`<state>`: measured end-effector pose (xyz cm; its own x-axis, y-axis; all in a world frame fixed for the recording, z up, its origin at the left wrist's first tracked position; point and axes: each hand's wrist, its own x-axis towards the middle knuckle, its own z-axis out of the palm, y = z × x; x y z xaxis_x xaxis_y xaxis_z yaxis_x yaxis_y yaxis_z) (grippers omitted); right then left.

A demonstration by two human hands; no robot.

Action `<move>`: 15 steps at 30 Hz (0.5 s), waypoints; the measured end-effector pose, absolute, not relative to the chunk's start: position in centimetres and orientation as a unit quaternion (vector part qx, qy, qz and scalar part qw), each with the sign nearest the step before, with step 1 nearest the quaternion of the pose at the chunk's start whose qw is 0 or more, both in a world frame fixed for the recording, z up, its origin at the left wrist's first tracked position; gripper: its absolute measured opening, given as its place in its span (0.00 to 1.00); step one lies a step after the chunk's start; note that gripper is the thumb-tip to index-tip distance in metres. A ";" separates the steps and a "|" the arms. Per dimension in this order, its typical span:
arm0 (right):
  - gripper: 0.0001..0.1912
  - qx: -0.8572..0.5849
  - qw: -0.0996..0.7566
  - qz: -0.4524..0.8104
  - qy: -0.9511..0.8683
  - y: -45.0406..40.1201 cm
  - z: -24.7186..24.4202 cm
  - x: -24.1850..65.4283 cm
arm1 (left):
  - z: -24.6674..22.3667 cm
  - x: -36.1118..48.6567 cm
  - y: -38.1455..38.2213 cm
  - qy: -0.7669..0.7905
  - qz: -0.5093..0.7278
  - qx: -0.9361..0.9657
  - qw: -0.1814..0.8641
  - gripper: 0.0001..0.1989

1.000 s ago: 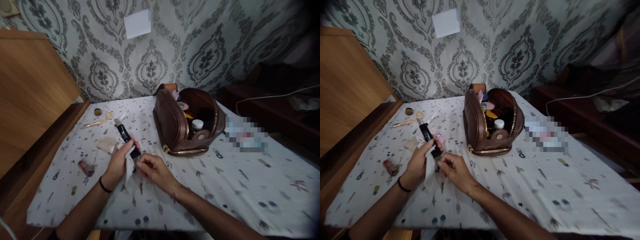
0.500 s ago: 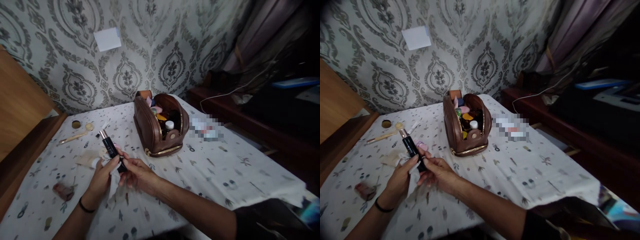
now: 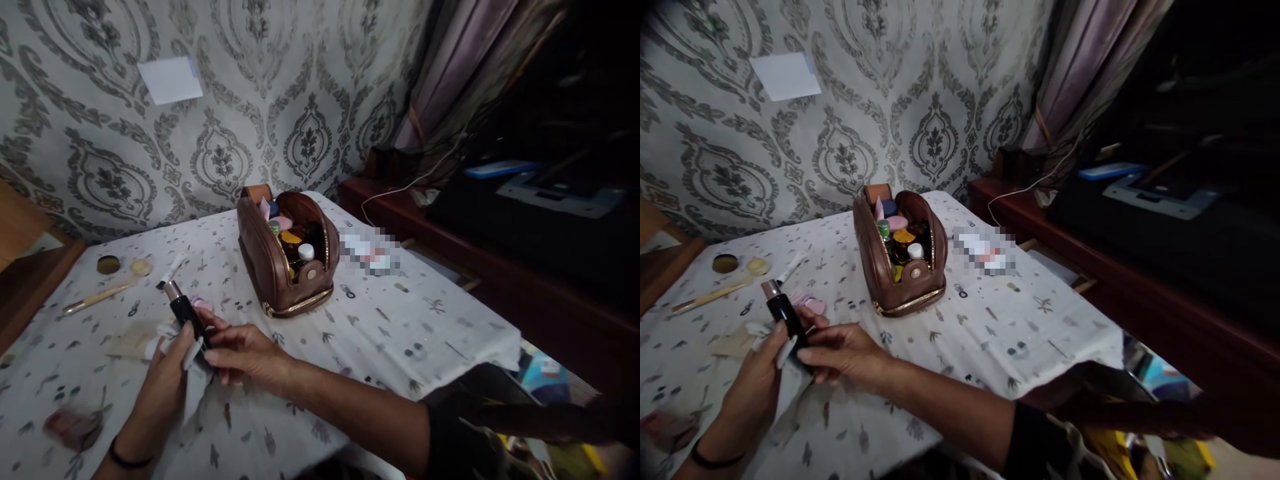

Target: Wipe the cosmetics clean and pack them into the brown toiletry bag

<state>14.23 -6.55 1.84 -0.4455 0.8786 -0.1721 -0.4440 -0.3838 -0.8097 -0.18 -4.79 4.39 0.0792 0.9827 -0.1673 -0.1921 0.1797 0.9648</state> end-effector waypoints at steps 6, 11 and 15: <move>0.26 -0.374 0.404 0.649 -0.525 -7.1 1.3 13.8 | 5.6 -0.6 -4.0 0.474 0.568 0.326 0.589 0.21; 0.19 -0.456 0.395 0.536 -0.591 -7.5 0.9 13.8 | 6.7 -0.1 -3.8 0.497 0.578 0.232 0.605 0.14; 0.13 -0.493 0.377 0.455 -0.639 -7.6 1.2 13.9 | 5.9 0.0 -4.0 0.479 0.545 0.241 0.644 0.11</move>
